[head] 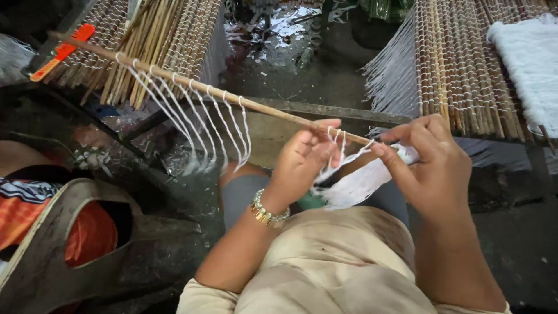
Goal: Looping and arranging white threads onto a wooden stick to prepare for weaving
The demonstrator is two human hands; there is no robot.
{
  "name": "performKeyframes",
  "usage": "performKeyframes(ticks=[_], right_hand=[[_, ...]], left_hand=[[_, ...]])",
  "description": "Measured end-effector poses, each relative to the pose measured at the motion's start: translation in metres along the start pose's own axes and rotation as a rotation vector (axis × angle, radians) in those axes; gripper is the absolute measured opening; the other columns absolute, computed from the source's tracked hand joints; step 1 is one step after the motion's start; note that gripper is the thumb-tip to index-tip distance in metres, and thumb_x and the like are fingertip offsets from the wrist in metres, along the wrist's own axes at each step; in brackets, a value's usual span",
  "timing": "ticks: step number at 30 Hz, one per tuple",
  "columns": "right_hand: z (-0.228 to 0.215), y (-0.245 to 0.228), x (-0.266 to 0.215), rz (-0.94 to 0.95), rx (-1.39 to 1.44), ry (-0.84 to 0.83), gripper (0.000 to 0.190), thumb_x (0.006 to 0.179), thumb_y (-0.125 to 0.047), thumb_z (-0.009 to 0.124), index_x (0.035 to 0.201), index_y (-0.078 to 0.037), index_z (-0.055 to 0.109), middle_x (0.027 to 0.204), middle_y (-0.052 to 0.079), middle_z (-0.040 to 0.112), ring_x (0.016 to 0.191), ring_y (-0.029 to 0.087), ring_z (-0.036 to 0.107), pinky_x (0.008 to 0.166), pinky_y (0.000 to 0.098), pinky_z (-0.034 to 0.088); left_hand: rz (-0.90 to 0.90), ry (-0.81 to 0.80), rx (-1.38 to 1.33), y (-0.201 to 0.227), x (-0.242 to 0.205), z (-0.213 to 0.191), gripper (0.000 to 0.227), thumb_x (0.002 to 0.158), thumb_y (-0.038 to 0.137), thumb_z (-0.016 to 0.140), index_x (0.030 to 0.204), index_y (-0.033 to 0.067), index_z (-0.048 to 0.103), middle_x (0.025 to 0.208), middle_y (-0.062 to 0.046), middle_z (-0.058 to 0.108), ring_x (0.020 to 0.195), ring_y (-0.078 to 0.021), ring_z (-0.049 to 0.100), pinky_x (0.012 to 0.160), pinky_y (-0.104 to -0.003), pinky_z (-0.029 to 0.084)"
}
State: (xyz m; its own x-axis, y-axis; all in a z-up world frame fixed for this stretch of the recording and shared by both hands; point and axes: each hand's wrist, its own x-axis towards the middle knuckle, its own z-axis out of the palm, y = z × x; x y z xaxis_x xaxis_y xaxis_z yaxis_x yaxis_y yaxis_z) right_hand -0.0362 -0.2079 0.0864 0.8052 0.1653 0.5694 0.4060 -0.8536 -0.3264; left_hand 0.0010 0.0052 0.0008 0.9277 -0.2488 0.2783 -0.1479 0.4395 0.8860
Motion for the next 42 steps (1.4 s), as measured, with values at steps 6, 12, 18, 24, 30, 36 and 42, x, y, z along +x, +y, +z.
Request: performKeyframes(ticks=[6, 12, 18, 24, 30, 36, 42], right_hand=[[-0.012, -0.003, 0.004, -0.043, 0.052, -0.009, 0.010, 0.103, -0.021, 0.078, 0.112, -0.019, 0.081, 0.098, 0.002, 0.058, 0.087, 0.015, 0.059, 0.070, 0.0304, 0.043], [-0.015, 0.000, 0.006, -0.104, 0.117, -0.087, 0.024, 0.104, -0.013, 0.070, 0.125, -0.020, 0.078, 0.093, 0.003, 0.049, 0.093, 0.017, 0.055, 0.076, 0.0302, 0.043], [-0.011, -0.002, 0.008, -0.109, 0.153, -0.105, 0.028, 0.106, -0.011, 0.065, 0.129, -0.019, 0.077, 0.094, 0.004, 0.049, 0.093, 0.018, 0.055, 0.080, 0.0328, 0.043], [0.002, -0.009, 0.010, -0.142, 0.122, -0.062, 0.025, 0.107, -0.016, 0.065, 0.129, -0.017, 0.078, 0.090, 0.002, 0.050, 0.093, 0.018, 0.055, 0.076, 0.0322, 0.047], [0.002, 0.008, -0.002, -0.071, -0.012, -0.053, 0.021, 0.106, -0.022, 0.072, 0.124, -0.017, 0.081, 0.111, 0.014, 0.059, 0.105, 0.027, 0.062, 0.085, 0.0402, 0.050], [0.005, 0.039, -0.012, -0.086, -0.199, 0.052, 0.022, 0.110, -0.021, 0.085, 0.132, -0.018, 0.085, 0.114, 0.007, 0.057, 0.106, 0.023, 0.064, 0.083, 0.0409, 0.051], [-0.017, 0.036, 0.009, -0.021, -0.038, -0.004, 0.020, 0.109, -0.010, 0.085, 0.130, -0.008, 0.085, 0.111, 0.008, 0.049, 0.096, 0.022, 0.051, 0.077, 0.0354, 0.042]], left_hand=[[0.228, 0.184, 0.286, 0.026, 0.002, -0.006, 0.013, 0.104, 0.016, 0.060, 0.102, 0.0054, 0.068, 0.112, -0.010, 0.076, 0.109, -0.0194, 0.073, 0.100, -0.034, 0.061], [0.041, 0.222, 0.126, -0.004, 0.007, 0.008, 0.016, 0.090, 0.014, 0.077, 0.098, 0.0078, 0.065, 0.095, -0.008, 0.077, 0.089, -0.0125, 0.075, 0.078, -0.023, 0.059], [0.163, 0.073, -0.623, -0.025, 0.009, 0.020, 0.031, 0.114, 0.021, 0.046, 0.112, -0.0064, 0.061, 0.110, -0.025, 0.069, 0.109, -0.0329, 0.068, 0.110, -0.048, 0.050], [-0.025, 0.172, -1.129, 0.001, 0.022, 0.048, 0.029, 0.098, 0.028, 0.055, 0.074, 0.0141, 0.047, 0.070, 0.000, 0.040, 0.075, -0.0188, 0.051, 0.095, -0.046, 0.048], [0.051, 0.382, -1.311, 0.027, 0.030, 0.011, 0.020, 0.094, 0.029, 0.063, 0.079, 0.0165, 0.060, 0.062, 0.006, 0.047, 0.052, -0.0085, 0.041, 0.052, -0.024, 0.035], [0.143, 0.390, -1.226, 0.033, 0.030, 0.014, 0.014, 0.093, 0.024, 0.063, 0.081, 0.0195, 0.060, 0.065, 0.009, 0.049, 0.053, -0.0039, 0.039, 0.051, -0.020, 0.032], [0.124, 0.108, -1.081, -0.001, 0.032, -0.009, 0.024, 0.103, 0.029, 0.053, 0.086, 0.0136, 0.058, 0.073, 0.004, 0.044, 0.064, -0.0085, 0.042, 0.059, -0.021, 0.037]])
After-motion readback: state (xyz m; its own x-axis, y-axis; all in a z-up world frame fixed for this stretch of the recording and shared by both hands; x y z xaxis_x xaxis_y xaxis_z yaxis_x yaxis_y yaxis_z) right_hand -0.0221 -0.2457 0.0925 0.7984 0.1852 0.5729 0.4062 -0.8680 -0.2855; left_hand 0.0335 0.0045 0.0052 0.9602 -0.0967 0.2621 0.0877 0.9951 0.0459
